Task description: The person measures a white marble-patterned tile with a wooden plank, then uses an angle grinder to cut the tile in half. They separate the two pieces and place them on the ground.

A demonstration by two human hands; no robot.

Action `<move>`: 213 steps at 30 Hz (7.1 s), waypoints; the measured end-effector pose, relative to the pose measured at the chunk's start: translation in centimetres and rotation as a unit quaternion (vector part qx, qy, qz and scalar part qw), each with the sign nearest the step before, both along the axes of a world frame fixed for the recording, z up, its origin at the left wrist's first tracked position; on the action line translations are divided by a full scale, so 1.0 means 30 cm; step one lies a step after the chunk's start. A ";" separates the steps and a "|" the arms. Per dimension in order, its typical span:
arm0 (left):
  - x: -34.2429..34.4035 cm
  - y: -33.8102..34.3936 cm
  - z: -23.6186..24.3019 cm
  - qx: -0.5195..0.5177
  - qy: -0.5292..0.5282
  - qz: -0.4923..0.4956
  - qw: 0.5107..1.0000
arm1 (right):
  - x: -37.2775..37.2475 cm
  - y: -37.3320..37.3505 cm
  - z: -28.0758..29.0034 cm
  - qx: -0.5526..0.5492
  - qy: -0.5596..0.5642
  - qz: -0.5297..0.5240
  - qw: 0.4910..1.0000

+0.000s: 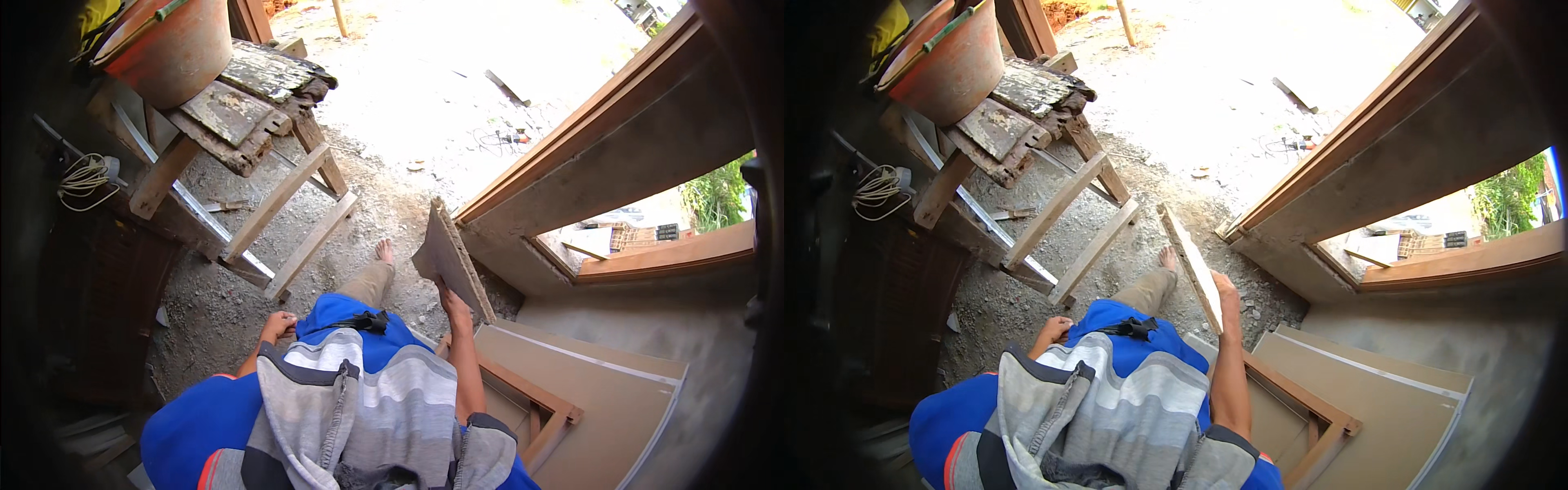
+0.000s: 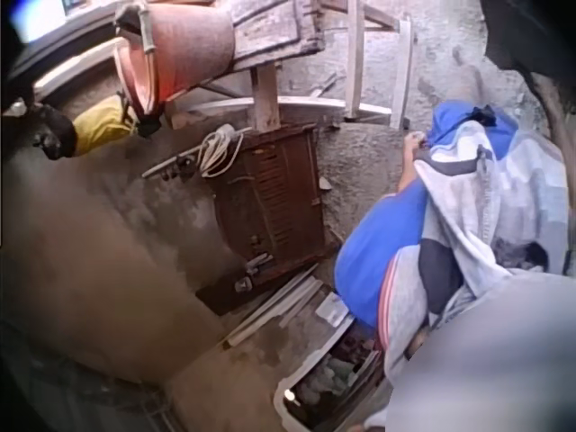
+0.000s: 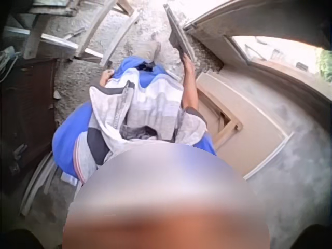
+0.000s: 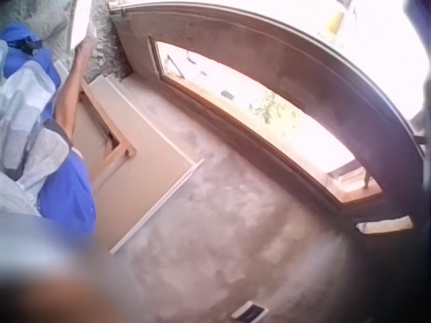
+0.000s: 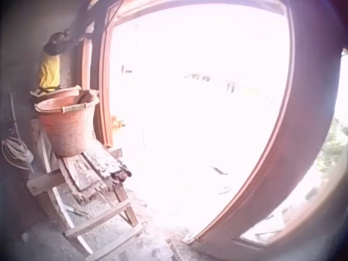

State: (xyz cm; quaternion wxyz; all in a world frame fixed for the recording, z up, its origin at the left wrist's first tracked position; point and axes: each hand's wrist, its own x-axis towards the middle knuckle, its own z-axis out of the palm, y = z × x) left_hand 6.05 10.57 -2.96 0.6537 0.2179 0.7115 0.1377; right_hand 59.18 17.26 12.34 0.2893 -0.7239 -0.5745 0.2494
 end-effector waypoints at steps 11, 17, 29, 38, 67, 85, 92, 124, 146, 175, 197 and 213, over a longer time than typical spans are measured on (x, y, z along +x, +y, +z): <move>0.443 0.966 0.036 0.103 -0.057 0.070 0.991 | 0.183 1.050 -0.011 0.072 -0.009 0.166 0.984; 0.533 1.219 0.134 0.141 -0.052 0.101 0.984 | 0.336 1.569 -0.133 -0.039 0.187 0.053 0.980; 0.748 1.032 -0.219 0.036 0.082 0.149 0.985 | 0.704 2.172 -0.328 -0.065 0.228 -0.152 0.960; 1.016 1.950 -0.069 -0.011 0.033 0.103 0.994 | 1.112 2.396 -0.400 -0.141 0.231 -0.254 0.929; 2.428 4.953 -0.018 0.039 -0.059 -0.455 0.888 | 1.380 2.559 -0.976 -0.160 0.096 -0.477 0.859; 3.400 5.521 0.212 0.078 -0.087 -0.214 0.970 | 2.728 4.173 -0.024 -0.455 0.073 -0.210 0.862; 3.830 5.892 0.365 0.025 -0.214 -0.286 0.934 | 3.131 4.764 -0.083 -0.262 -0.202 -0.110 0.937; 4.904 6.218 -1.961 0.274 -0.253 -0.433 0.820 | 3.030 5.303 -2.444 0.125 0.154 -0.646 0.737; 4.957 6.218 -1.799 0.258 -0.238 -0.360 0.864 | 3.196 5.296 -2.333 0.220 0.175 -0.600 0.749; 5.055 6.283 -2.157 0.441 -0.177 -0.359 0.803 | 2.857 5.224 -2.562 0.205 0.439 -0.584 0.651; 5.170 6.254 -2.133 0.499 -0.065 -0.388 0.772 | 2.855 5.220 -2.586 0.305 0.534 -0.656 0.437; 5.184 6.210 -2.125 0.558 0.045 -0.444 0.699 | 2.856 5.187 -2.595 0.344 0.559 -0.674 0.338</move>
